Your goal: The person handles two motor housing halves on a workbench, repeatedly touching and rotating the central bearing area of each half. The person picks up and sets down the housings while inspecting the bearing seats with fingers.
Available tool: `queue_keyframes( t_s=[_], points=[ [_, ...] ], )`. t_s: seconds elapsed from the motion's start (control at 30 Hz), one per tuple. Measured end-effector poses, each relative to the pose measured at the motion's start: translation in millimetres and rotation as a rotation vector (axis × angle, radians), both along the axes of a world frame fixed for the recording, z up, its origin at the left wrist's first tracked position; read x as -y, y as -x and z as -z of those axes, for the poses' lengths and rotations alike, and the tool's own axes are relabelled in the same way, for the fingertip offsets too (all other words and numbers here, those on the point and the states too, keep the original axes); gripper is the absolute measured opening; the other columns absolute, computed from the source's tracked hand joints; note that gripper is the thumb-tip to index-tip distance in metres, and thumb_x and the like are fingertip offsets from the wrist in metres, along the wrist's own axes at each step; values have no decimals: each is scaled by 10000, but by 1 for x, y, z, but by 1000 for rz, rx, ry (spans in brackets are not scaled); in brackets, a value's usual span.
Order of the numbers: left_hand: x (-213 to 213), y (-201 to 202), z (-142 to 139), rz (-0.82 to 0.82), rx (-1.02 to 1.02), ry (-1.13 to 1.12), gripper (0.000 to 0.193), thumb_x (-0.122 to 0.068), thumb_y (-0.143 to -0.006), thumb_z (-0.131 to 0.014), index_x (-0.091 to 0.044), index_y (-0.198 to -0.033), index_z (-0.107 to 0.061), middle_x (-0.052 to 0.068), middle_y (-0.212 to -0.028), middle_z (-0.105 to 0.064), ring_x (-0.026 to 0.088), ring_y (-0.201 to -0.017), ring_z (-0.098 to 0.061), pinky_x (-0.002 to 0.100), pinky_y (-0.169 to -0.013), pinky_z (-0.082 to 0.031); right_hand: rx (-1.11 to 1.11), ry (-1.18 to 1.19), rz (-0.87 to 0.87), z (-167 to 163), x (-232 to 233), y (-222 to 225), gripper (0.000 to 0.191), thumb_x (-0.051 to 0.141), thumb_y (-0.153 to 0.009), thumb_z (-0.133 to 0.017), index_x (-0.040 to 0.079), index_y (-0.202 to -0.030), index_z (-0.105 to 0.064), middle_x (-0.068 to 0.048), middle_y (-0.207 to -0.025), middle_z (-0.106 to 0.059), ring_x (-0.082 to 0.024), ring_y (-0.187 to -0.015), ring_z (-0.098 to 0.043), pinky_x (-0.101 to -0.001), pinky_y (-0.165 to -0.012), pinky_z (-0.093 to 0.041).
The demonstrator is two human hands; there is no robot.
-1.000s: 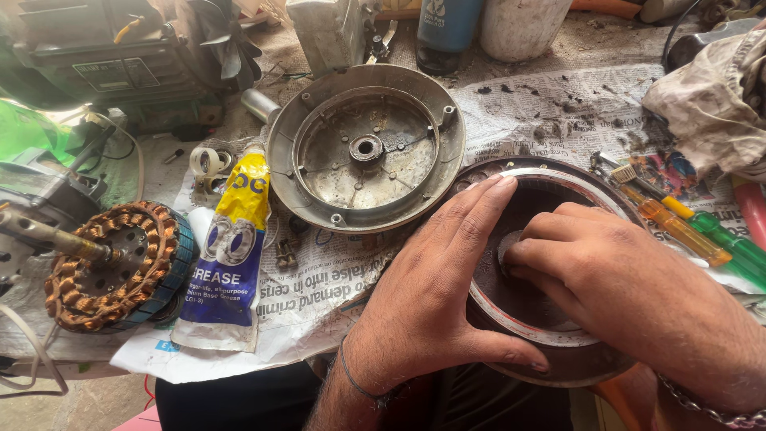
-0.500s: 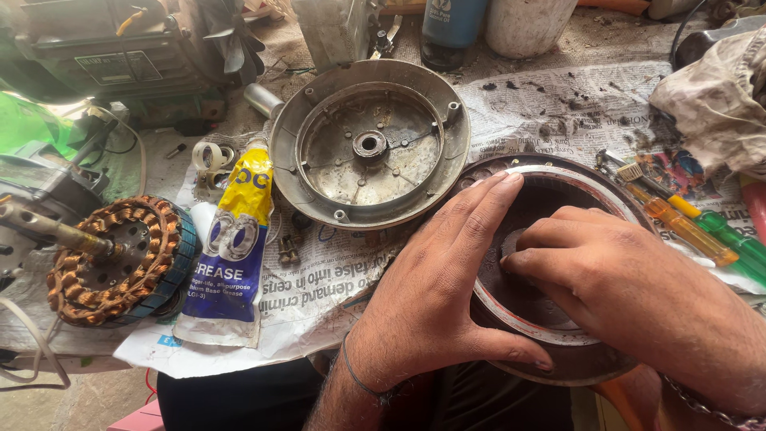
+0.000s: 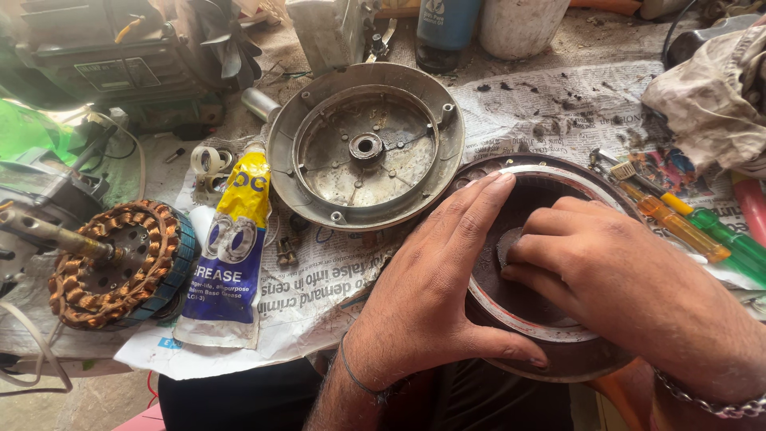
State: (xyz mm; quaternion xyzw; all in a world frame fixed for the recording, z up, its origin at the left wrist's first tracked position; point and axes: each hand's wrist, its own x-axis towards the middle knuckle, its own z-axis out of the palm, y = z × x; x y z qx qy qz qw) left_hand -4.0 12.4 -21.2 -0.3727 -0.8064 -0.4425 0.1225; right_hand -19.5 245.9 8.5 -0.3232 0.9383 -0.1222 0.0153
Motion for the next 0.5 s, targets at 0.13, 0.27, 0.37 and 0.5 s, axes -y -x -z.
queue_keyframes(
  t_s=[0.13,0.27,0.37,0.5],
  points=[
    [-1,-1,-2,2,11,1,1329,-603,-640,-916,3,-1634,-274,226,-1629,-440,367,-1583,-412,442,-1349,-351,-36,94,-25,-5,4,0,271,215,-765,-757,99,-1009,-767,-42,-933,-688,-243,-897,-649,-383,-792,-522],
    [-3,-1,-4,8,14,3,1336,-605,-626,-918,4,-1629,-278,228,-1629,-439,370,-1585,-407,459,-1378,-346,22,21,40,-6,7,0,238,247,-781,-769,119,-982,-764,-23,-926,-691,-231,-897,-650,-381,-818,-533],
    [-3,-1,-7,9,6,5,1331,-603,-630,-920,3,-1628,-281,228,-1628,-440,368,-1586,-411,457,-1381,-350,-5,68,-12,-6,2,1,267,225,-766,-765,103,-1004,-765,-45,-946,-697,-262,-926,-657,-405,-822,-529],
    [-2,-2,-8,9,-5,1,1332,-600,-637,-921,8,-1631,-277,224,-1629,-439,365,-1585,-410,438,-1353,-348,-14,160,-104,-4,-6,3,267,209,-793,-747,109,-1039,-774,-57,-1015,-713,-267,-964,-676,-396,-820,-525]
  ],
)
